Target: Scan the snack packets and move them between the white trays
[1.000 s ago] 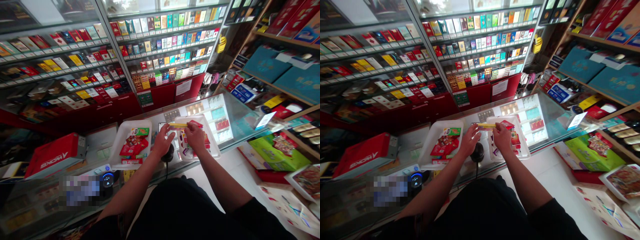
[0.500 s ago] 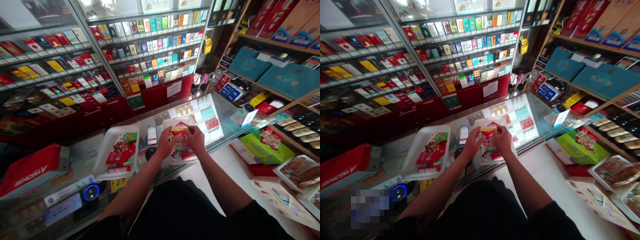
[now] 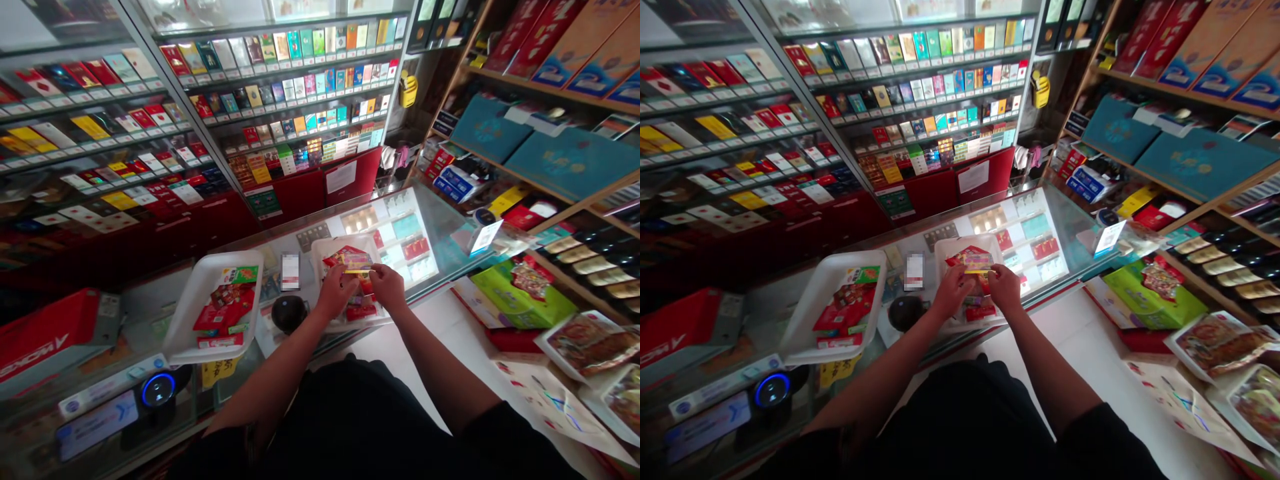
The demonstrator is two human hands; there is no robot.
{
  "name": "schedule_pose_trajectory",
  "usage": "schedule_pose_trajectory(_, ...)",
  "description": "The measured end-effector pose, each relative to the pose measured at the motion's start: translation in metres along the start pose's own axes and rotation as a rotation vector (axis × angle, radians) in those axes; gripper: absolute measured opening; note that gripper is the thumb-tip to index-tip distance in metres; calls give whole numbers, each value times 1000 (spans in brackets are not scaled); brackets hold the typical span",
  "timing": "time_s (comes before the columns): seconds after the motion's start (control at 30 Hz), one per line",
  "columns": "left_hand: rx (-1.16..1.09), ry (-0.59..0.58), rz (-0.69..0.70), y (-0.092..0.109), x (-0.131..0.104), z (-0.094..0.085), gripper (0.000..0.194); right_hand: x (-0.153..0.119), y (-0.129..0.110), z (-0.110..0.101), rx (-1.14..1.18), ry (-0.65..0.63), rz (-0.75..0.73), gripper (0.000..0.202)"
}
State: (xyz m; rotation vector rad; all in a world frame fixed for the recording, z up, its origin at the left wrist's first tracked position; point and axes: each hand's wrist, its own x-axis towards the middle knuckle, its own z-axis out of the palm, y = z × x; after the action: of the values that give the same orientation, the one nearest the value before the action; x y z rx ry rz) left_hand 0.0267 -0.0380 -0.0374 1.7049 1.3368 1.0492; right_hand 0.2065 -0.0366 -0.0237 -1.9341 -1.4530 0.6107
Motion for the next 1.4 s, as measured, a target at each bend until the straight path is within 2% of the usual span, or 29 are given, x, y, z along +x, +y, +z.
schedule_pose_trajectory(0.13,12,-40,-21,7,-6,6,47,-3,6,0,-43,-11,-61,37)
schedule_pose_trajectory(0.27,17,-19,-37,22,-16,3,49,-5,2,-1,-15,-6,-73,36)
schedule_pose_trajectory(0.43,25,-20,-40,36,-37,-13,42,-10,-12,2,28,-1,-104,33)
schedule_pose_trajectory(0.57,-20,3,-63,39,-61,-35,40,-20,-30,9,69,4,-156,31)
schedule_pose_trajectory(0.8,-30,55,-150,32,-111,-99,25,-52,-73,24,102,6,-187,28)
schedule_pose_trajectory(1.0,-92,181,-266,11,-146,-157,19,-83,-118,52,137,-25,-254,26)
schedule_pose_trajectory(1.17,-147,294,-356,-21,-166,-206,22,-112,-158,86,246,-117,-275,27)
schedule_pose_trajectory(1.4,-92,478,-519,-83,-182,-272,30,-156,-210,148,318,-346,-231,22)
